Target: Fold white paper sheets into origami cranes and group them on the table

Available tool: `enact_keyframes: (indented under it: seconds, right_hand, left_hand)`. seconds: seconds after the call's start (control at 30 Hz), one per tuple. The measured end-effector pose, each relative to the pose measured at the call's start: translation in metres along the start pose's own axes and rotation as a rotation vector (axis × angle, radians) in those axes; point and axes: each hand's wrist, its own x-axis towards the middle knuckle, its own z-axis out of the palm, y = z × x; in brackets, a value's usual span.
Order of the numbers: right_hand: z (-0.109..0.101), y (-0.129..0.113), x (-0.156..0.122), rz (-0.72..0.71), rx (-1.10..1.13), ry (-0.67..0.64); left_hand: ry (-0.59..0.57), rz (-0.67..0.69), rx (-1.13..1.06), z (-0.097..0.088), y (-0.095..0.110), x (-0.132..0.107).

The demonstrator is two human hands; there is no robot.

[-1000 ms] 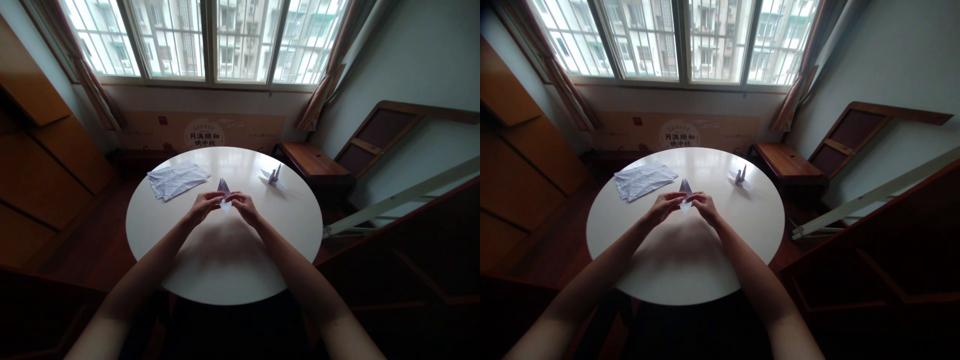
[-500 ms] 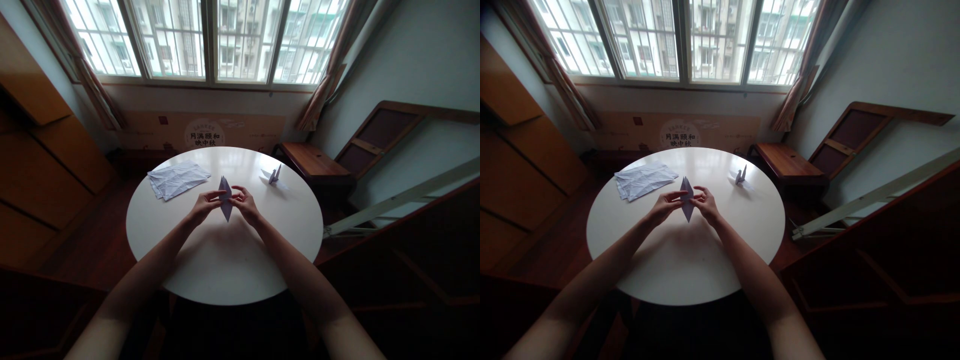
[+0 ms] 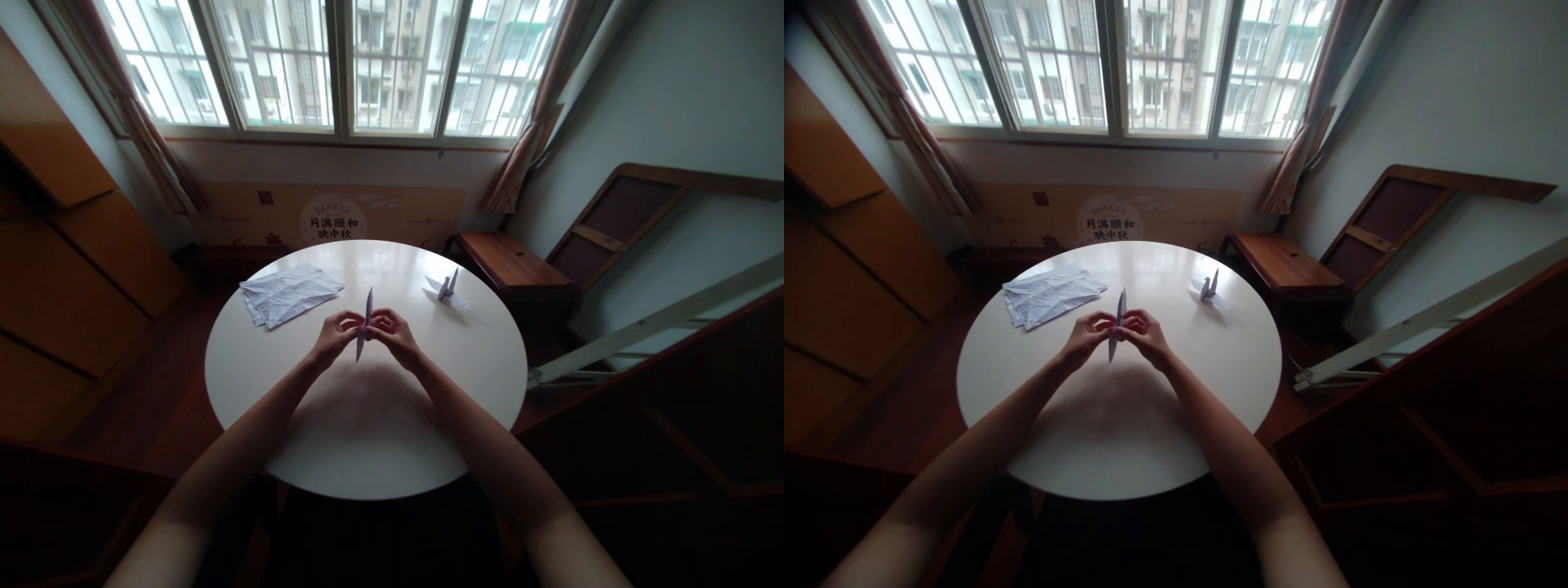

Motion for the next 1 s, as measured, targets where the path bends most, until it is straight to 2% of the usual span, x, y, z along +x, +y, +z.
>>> enact_keyframes:
  seconds: [0.13,0.27,0.47,0.63,0.73,1.0]
  right_hand:
    - [-0.002,0.003,0.002,-0.025,-0.048,0.017]
    - [-0.006,0.009,0.006,-0.095,-0.158,0.056]
    - [-0.006,0.013,0.005,-0.144,-0.267,0.033]
    - [-0.009,0.013,0.006,-0.192,-0.403,0.183]
    - [-0.011,0.012,0.007,-0.171,-0.400,0.238]
    - [-0.010,0.009,0.008,-0.094,-0.269,0.197]
  left_hand:
    - [0.047,-0.008,0.016,0.001,0.004,-0.003]
    - [0.019,-0.010,0.061,0.001,0.005,-0.003]
    - [-0.001,0.032,0.140,0.000,0.003,-0.002]
    - [0.020,0.030,0.078,0.003,0.008,-0.004]
    - [0.004,0.024,0.069,0.003,0.008,-0.005]
    - [0.017,0.023,0.053,0.002,0.009,-0.003]
